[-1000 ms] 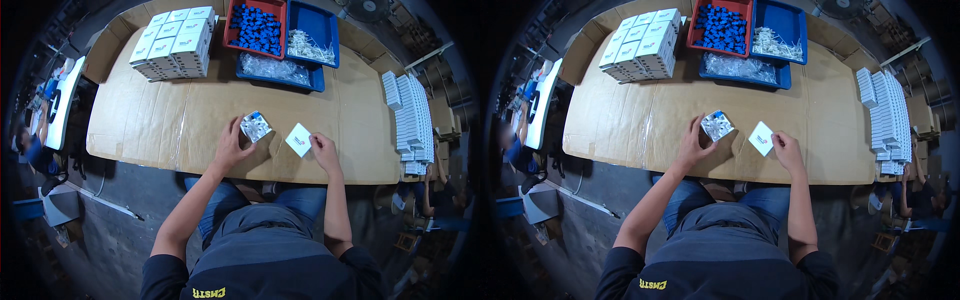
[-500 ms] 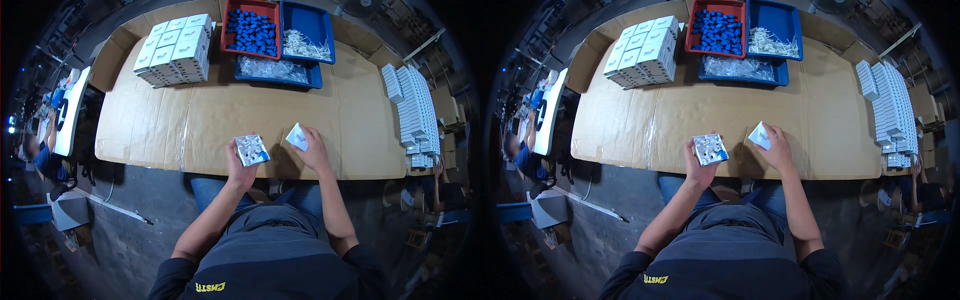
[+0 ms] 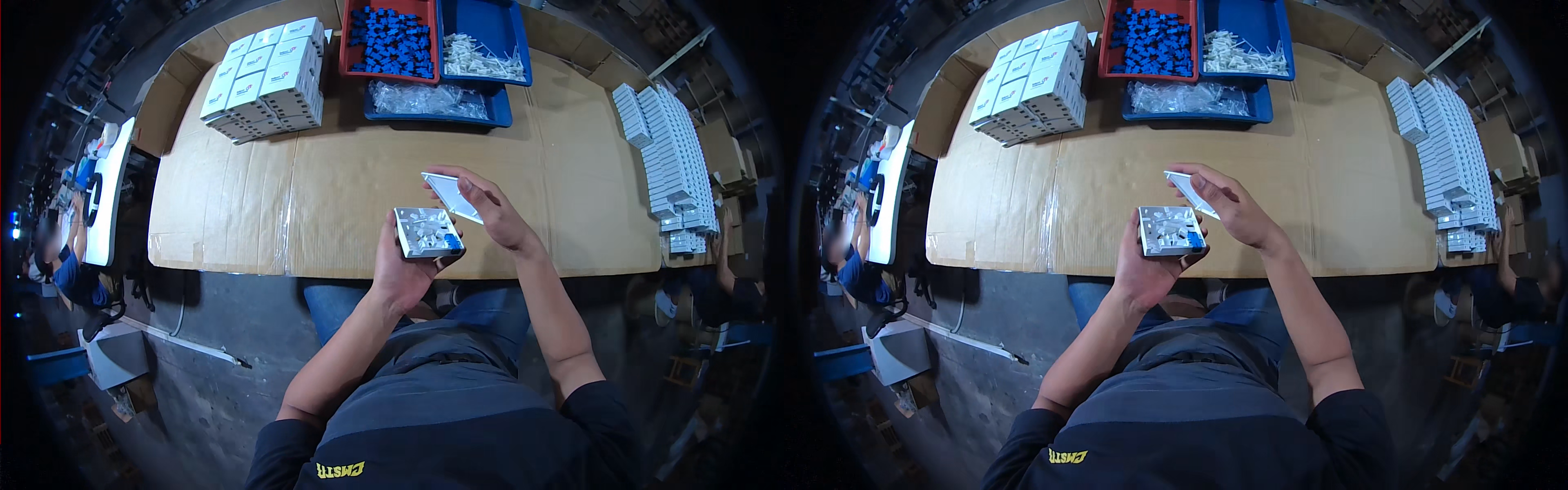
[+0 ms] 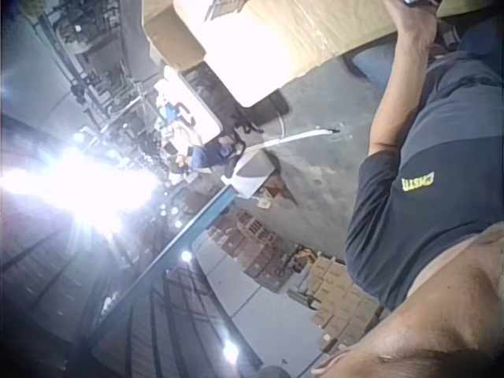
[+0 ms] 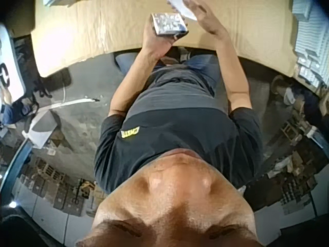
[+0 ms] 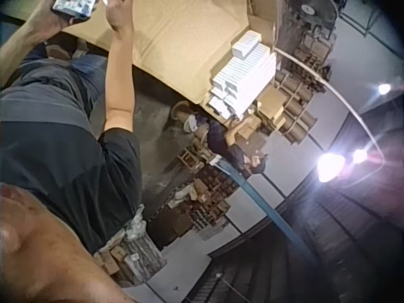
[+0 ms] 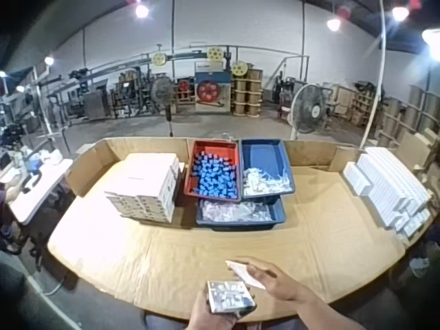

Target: The person is assembling and packaging electronic components into boxes at a factory workbench.

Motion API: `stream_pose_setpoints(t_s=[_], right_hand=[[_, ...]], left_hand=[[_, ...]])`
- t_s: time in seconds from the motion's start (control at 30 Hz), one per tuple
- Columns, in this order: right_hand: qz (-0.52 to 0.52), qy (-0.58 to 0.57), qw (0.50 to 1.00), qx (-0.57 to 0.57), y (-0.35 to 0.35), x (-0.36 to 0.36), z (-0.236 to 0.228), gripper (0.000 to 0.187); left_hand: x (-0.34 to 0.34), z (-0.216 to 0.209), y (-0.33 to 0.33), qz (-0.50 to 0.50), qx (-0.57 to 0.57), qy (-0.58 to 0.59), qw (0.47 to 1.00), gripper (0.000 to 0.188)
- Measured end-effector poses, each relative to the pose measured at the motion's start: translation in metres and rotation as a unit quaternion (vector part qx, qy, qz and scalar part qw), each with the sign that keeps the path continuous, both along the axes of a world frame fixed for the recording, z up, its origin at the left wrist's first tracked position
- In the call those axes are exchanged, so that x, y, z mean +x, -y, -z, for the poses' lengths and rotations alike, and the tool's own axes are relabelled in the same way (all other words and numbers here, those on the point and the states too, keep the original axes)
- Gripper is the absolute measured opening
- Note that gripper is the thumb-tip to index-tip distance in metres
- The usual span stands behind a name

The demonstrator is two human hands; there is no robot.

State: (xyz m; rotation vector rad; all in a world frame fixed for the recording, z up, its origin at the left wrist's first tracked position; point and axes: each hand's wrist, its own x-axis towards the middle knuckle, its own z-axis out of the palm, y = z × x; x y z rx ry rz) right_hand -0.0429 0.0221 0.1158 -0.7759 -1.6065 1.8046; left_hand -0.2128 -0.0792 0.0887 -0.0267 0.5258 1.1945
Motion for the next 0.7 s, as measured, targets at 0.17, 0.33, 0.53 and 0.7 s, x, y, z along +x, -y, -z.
stream_pose_setpoints(t_s=[0.17, 0.33, 0.53, 0.7], right_hand=[[-0.039, 0.071, 0.995, 0.058, -0.001, -0.006, -0.001, 0.069], [-0.062, 0.085, 0.993, 0.047, 0.0, -0.012, 0.006, 0.065], [-0.073, 0.127, 0.987, 0.065, 0.003, -0.017, 0.01, 0.054], [-0.094, 0.17, 0.975, 0.111, 0.005, -0.021, 0.012, 0.053]], left_hand=[[0.002, 0.004, 0.0, 0.006, -0.005, -0.025, 1.0, 0.075], [0.003, 0.006, -0.002, 0.002, -0.018, -0.028, 0.999, 0.073], [0.006, 0.004, -0.005, 0.003, -0.06, -0.047, 0.997, 0.068], [0.006, 0.01, -0.006, 0.002, -0.067, -0.05, 0.996, 0.071]])
